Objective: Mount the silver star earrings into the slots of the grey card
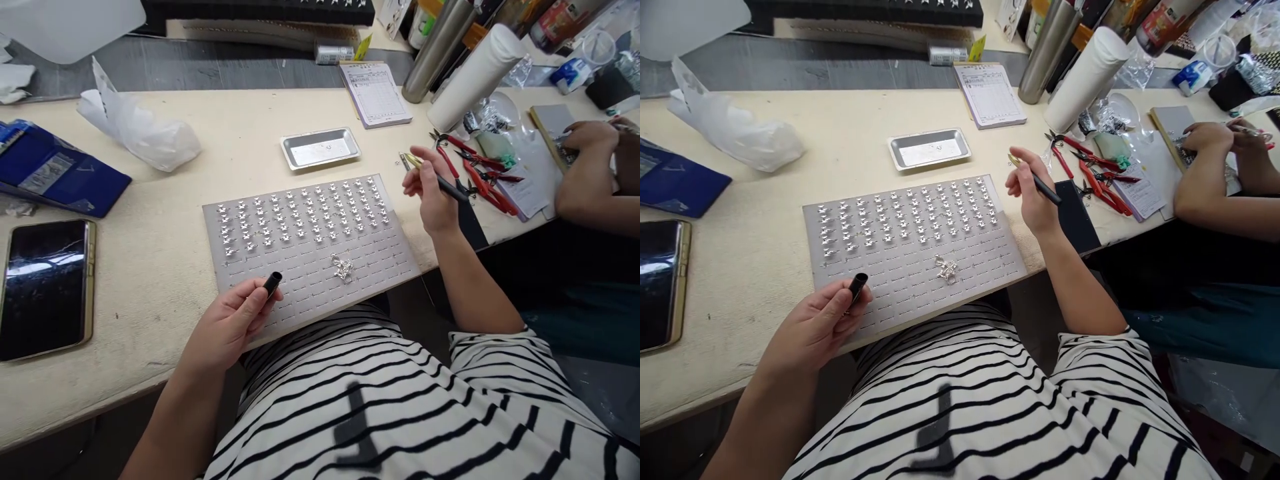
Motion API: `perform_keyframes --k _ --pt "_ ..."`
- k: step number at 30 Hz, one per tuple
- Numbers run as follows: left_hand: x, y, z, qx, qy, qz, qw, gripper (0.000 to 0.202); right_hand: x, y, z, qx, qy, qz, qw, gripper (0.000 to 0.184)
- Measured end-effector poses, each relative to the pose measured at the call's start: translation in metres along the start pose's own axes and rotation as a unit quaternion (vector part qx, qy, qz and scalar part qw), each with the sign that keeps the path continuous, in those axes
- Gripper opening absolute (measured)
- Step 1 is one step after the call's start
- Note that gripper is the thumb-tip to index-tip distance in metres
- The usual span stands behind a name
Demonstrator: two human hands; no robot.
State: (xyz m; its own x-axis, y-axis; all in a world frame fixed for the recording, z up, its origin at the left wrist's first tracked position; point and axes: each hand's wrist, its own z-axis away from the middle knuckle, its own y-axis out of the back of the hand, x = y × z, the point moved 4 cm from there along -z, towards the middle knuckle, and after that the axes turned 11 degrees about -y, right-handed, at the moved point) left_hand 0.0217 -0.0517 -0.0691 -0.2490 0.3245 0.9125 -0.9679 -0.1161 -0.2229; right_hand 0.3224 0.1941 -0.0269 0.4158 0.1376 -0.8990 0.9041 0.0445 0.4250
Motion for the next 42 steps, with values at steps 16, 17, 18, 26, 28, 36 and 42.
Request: perform_keyframes --k 16,17,18,26,28,36,42 --pt "0.003 0.002 0.005 0.01 -0.077 0.06 0.995 0.034 0.058 -0.031 -0.05 0.158 0.049 0.079 0.983 0.041" --pt "0.003 0.002 0.005 0.015 -0.08 0.062 0.995 0.034 0.062 -0.031 -0.052 0.16 0.052 0.089 0.982 0.04" --pt "0.003 0.002 0.005 0.02 -0.083 0.062 0.994 0.034 0.064 -0.031 -0.054 0.159 0.055 0.098 0.981 0.038" --pt "0.004 0.003 0.006 0.032 -0.075 0.065 0.995 0.037 0.067 -0.034 -0.054 0.16 0.048 0.108 0.98 0.034" --pt "0.004 0.003 0.006 0.031 -0.075 0.072 0.994 0.035 0.065 -0.035 -0.052 0.162 0.04 0.105 0.98 0.034" --pt "0.0 0.005 0.006 0.027 -0.078 0.068 0.994 0.034 0.064 -0.036 -0.054 0.153 0.022 0.085 0.984 0.04" --pt "0.001 0.004 0.007 0.033 -0.079 0.075 0.994 0.033 0.066 -0.036 -0.055 0.137 0.001 0.089 0.987 0.036"
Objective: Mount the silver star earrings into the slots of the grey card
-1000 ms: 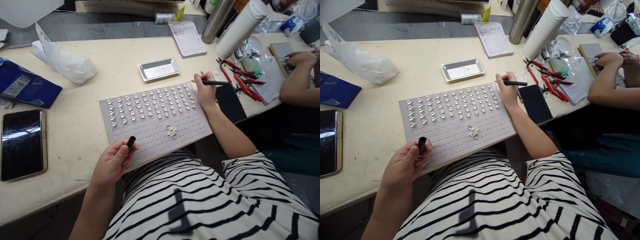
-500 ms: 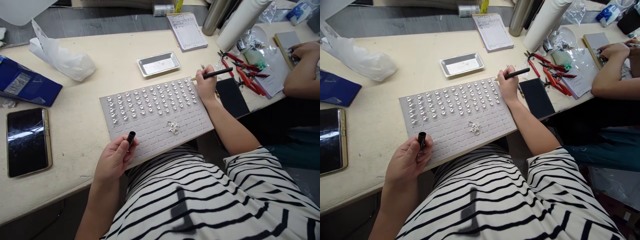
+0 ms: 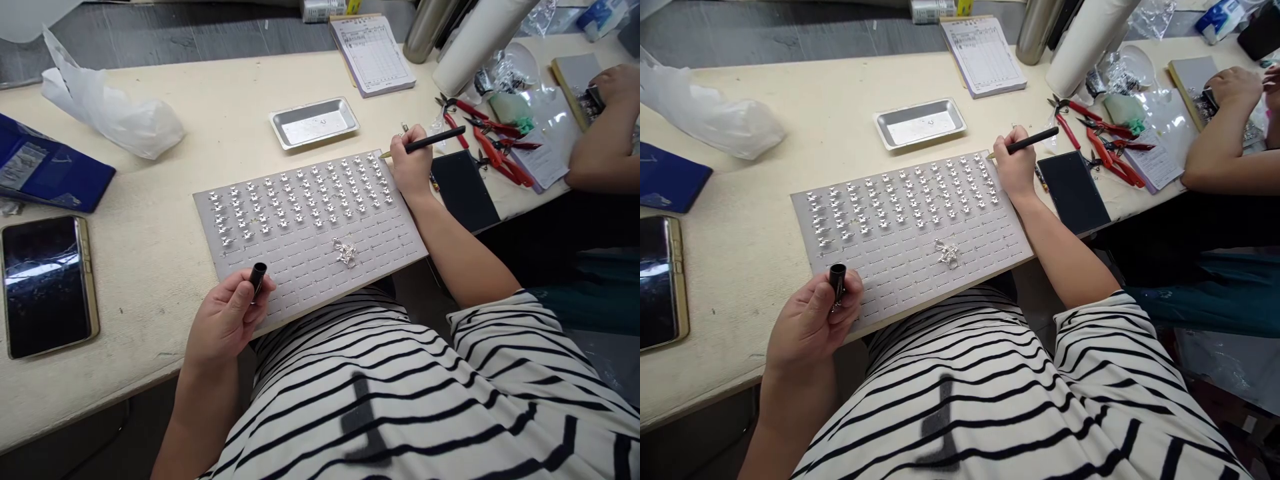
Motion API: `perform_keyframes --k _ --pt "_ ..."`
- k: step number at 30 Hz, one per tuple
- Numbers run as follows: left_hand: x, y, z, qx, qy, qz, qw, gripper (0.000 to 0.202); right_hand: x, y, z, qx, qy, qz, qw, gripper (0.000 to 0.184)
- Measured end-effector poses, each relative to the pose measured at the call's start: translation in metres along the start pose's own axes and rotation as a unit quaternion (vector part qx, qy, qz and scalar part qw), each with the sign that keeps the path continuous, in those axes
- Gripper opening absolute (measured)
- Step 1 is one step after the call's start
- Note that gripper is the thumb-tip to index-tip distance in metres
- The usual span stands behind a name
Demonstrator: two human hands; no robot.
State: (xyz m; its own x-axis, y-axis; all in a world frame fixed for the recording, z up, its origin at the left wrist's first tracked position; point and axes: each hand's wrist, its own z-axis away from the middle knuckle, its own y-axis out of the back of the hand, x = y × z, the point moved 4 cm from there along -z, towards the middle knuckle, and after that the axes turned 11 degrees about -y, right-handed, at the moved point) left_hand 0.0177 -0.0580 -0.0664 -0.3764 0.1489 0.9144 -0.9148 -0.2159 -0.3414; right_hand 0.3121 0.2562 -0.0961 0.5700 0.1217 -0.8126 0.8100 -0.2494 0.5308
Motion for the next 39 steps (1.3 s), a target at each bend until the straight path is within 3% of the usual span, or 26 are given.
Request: perform_keyframes --k 14,22,39 --pt "0.005 -0.004 -0.001 -0.002 0.0 0.01 1.0 0.036 0.0 0.001 -0.002 -0.018 0.001 0.013 1.0 0.035" --pt "-0.004 0.002 -0.004 -0.019 -0.029 0.011 0.999 0.039 -0.009 0.005 0.002 0.02 -0.018 -0.064 0.998 0.04" --pt "-0.008 0.006 -0.003 -0.036 -0.043 0.008 0.998 0.036 -0.011 0.005 0.003 0.021 -0.028 -0.051 0.998 0.043"
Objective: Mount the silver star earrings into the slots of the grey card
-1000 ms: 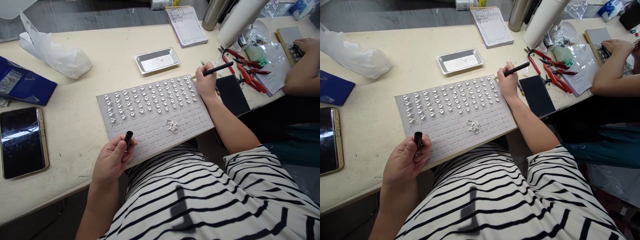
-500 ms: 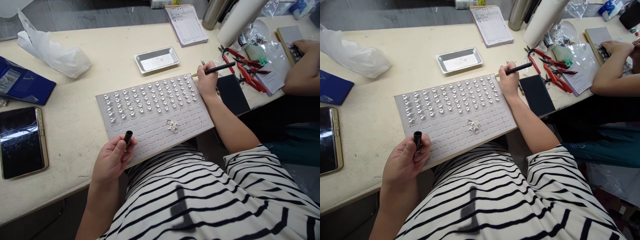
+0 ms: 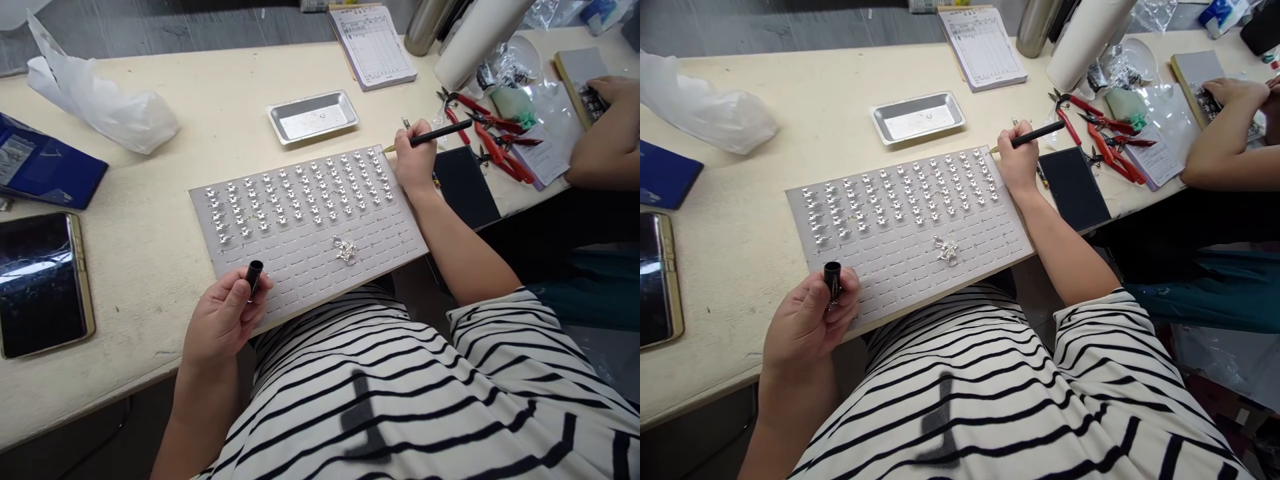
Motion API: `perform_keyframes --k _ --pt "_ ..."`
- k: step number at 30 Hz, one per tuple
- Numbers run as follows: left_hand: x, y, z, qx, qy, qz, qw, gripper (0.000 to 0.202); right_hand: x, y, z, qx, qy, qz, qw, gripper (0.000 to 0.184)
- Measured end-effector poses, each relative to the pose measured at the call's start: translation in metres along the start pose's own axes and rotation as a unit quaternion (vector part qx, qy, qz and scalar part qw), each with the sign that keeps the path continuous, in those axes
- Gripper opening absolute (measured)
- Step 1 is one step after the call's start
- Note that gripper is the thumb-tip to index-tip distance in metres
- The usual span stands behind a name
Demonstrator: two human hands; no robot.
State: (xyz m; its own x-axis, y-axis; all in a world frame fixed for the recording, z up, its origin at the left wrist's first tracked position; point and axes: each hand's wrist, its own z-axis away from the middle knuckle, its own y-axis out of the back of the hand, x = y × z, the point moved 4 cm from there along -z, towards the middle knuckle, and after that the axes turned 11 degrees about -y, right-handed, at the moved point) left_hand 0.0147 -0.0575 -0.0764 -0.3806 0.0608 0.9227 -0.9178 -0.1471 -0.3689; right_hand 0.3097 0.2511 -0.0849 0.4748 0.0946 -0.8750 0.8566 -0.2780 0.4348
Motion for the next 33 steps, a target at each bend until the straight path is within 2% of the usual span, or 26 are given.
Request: perform_keyframes --k 7,17,25,33 --pt "0.0 0.001 -0.001 0.004 -0.003 -0.009 1.0 0.036 0.0 0.001 0.0 -0.006 0.005 0.01 1.0 0.043" --pt "0.001 0.0 -0.001 0.006 0.003 -0.014 1.0 0.036 -0.014 0.002 0.006 0.005 -0.025 0.005 1.0 0.048" --pt "0.0 0.001 0.0 0.014 0.006 -0.004 1.0 0.037 -0.003 0.002 -0.001 -0.015 -0.029 0.019 0.999 0.046" --pt "0.002 -0.001 0.0 0.015 0.006 -0.007 1.0 0.038 0.006 0.002 -0.005 -0.004 -0.004 0.018 1.0 0.044"
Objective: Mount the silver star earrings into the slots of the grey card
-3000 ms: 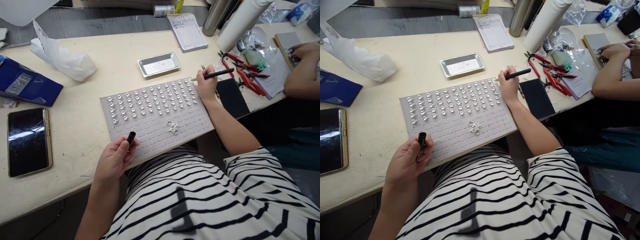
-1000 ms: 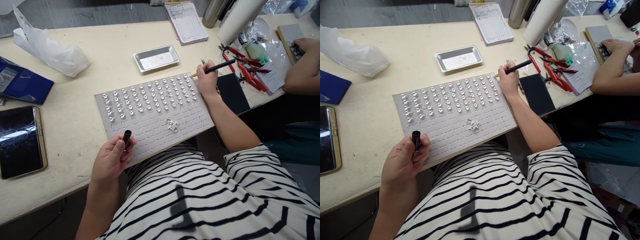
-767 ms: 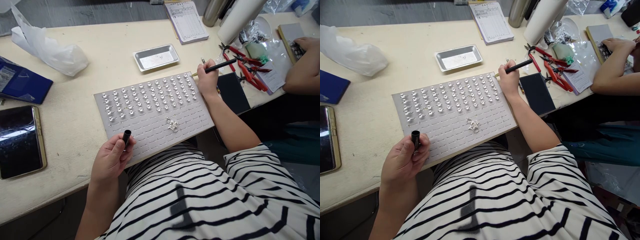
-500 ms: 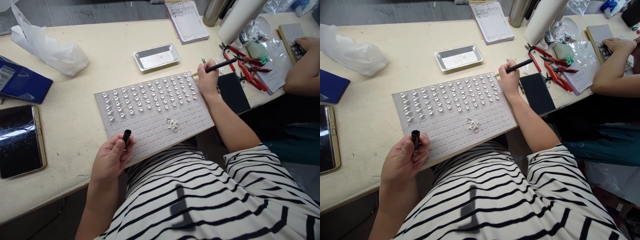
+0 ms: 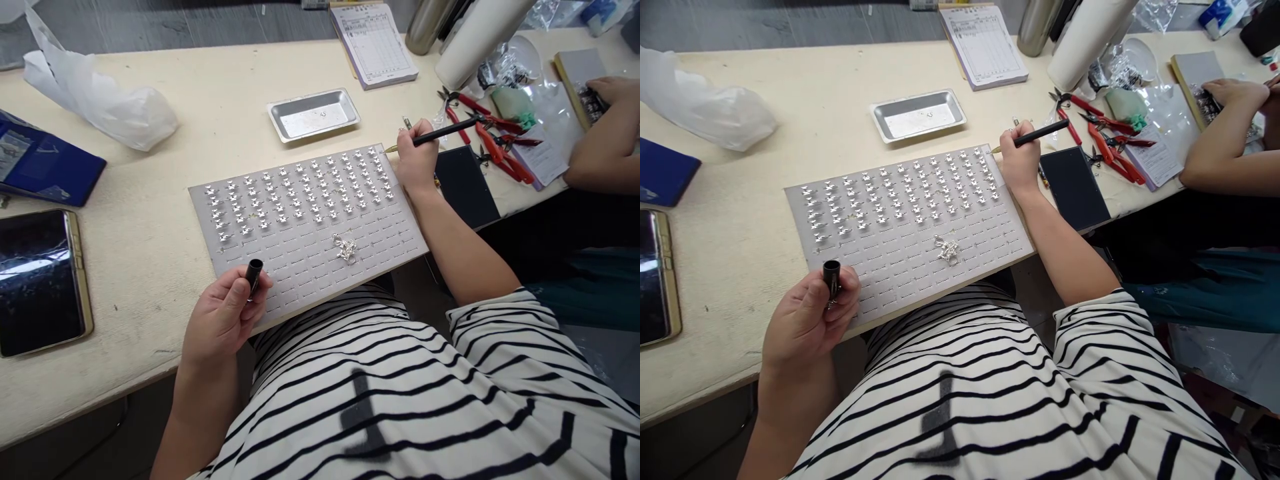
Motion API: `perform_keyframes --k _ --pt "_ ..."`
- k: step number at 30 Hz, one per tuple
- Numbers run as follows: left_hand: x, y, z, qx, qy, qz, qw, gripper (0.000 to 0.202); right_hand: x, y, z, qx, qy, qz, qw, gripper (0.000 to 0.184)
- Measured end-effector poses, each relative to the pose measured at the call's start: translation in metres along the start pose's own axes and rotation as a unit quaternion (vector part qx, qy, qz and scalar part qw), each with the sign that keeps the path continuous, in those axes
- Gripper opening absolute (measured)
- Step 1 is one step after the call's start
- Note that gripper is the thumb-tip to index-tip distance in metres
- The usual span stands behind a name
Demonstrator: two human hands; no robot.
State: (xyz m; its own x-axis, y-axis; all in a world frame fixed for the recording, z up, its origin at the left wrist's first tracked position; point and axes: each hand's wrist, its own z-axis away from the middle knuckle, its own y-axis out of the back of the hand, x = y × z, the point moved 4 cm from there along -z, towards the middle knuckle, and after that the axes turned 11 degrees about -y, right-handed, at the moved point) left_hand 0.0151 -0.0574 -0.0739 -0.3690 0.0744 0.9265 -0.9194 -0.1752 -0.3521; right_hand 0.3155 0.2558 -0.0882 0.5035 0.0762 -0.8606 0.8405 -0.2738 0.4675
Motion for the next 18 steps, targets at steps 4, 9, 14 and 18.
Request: perform_keyframes --k 4,9,14,18 --pt "0.0 0.0 0.0 0.002 0.001 0.0 1.0 0.038 0.001 0.0 -0.001 0.005 0.008 0.012 1.0 0.044" --pt "0.0 0.0 -0.001 -0.005 -0.007 -0.001 1.0 0.039 -0.011 0.001 0.007 0.005 -0.002 0.0 1.0 0.045" --pt "0.0 0.0 -0.001 -0.006 -0.009 0.002 1.0 0.038 -0.017 0.0 0.01 0.003 -0.006 -0.011 1.0 0.046" --pt "0.0 -0.001 -0.001 0.001 0.008 0.006 1.0 0.039 -0.014 0.003 0.009 0.025 0.014 -0.031 0.999 0.046"
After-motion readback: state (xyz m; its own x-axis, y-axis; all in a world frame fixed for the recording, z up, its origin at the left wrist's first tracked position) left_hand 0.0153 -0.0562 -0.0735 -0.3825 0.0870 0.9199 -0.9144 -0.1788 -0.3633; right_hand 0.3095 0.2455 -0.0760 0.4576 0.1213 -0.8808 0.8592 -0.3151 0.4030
